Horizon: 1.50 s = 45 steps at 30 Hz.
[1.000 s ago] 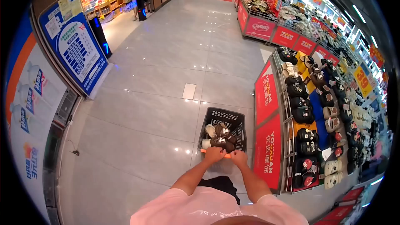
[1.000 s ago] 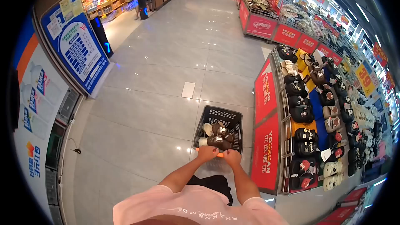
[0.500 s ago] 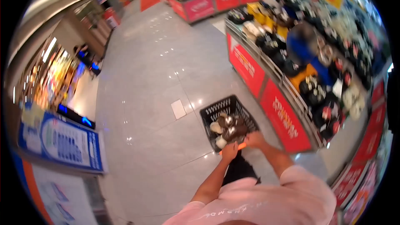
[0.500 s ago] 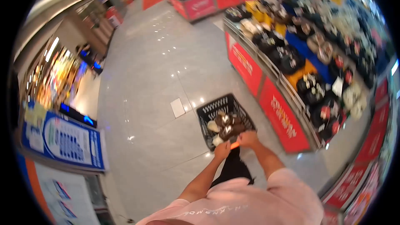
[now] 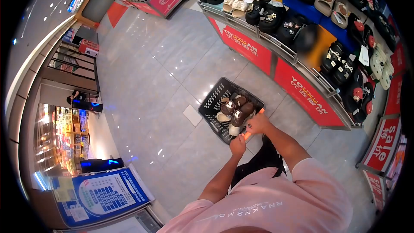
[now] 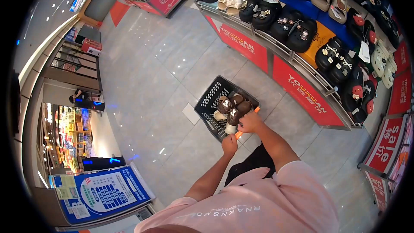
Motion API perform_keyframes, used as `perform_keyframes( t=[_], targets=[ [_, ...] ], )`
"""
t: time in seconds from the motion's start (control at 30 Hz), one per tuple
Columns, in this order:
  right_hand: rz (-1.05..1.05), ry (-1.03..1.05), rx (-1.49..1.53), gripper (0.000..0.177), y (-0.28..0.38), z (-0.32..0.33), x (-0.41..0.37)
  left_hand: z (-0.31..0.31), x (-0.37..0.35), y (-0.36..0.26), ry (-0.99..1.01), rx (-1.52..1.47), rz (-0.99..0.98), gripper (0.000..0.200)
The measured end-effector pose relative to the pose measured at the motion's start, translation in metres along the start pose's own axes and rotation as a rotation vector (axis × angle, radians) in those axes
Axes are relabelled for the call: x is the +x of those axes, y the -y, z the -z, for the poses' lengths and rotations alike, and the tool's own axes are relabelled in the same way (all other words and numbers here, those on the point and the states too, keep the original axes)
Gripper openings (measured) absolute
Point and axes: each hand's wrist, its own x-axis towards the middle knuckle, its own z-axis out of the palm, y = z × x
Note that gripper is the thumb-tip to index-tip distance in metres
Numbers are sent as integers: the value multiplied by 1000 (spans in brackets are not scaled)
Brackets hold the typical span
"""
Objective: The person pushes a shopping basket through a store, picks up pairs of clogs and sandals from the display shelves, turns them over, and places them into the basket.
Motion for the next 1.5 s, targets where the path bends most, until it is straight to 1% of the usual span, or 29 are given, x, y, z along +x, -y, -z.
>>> perform_keyframes(
  t=[0.1, 0.13, 0.23, 0.3, 0.37, 0.4, 0.43, 0.5, 0.53, 0.57, 0.73, 0.83, 0.93, 1.03, 1.17, 1.2, 1.23, 1.3, 1.33, 1.37, 1.43, 1.5],
  targets=[
    [-26, 5, -8, 27, 7, -6, 37, 13, 34, 18, -25, 63, 8, 40],
    [-15, -10, 25, 26, 9, -7, 50, 19, 46, 22, -60, 80, -2, 38],
    [-110, 132, 32, 36, 18, -14, 92, 36, 83, 37, -92, 92, 9, 37],
    [-76, 67, -19, 34, 21, -22, 116, 41, 108, 59, -69, 113, -33, 33],
    [-110, 89, -20, 32, 26, -27, 143, 50, 135, 69, -88, 85, -64, 33],
    [-106, 19, -11, 31, 30, -27, 154, 58, 148, 71, -99, 60, -81, 33],
    [-163, 61, -23, 30, 34, -31, 169, 64, 159, 79, -130, 37, -113, 34],
    [-156, -10, -82, 27, 40, -41, 191, 69, 186, 100, -169, -3, -201, 33],
    [-136, -42, -95, 27, 41, -47, 201, 81, 196, 102, -153, -8, -204, 33],
    [-215, 40, -75, 27, 48, -44, 215, 93, 208, 104, -138, -8, -211, 33],
    [-280, 130, -144, 28, 59, -48, 271, 107, 267, 131, -207, -64, -255, 30],
    [-337, 92, -120, 29, 58, -53, 299, 113, 302, 143, -183, -167, -297, 30],
    [-360, 114, -127, 29, 55, -57, 330, 123, 338, 152, -177, -120, -317, 31],
    [-316, -59, -73, 30, 48, -66, 357, 133, 370, 154, -185, -15, -323, 30],
    [-358, -112, -30, 29, 39, -61, 393, 123, 416, 166, -156, 21, -385, 29],
    [-330, -133, -32, 28, 33, -61, 403, 122, 426, 170, -105, 76, -363, 30],
    [-318, -168, -11, 28, 30, -64, 413, 123, 437, 170, -64, 51, -298, 29],
    [-287, -240, 20, 28, 19, -61, 433, 123, 459, 167, -89, 46, -258, 27],
    [-228, -305, 35, 25, 15, -61, 444, 124, 470, 167, -70, 21, -232, 27],
    [-230, -305, 43, 25, 9, -61, 456, 123, 483, 169, 2, 62, -184, 27],
    [-215, -307, 36, 25, -2, -57, 478, 121, 508, 176, -2, 149, -240, 27],
    [-230, -276, 6, 27, -10, -55, 495, 120, 530, 174, 57, 120, -166, 28]
  ],
)
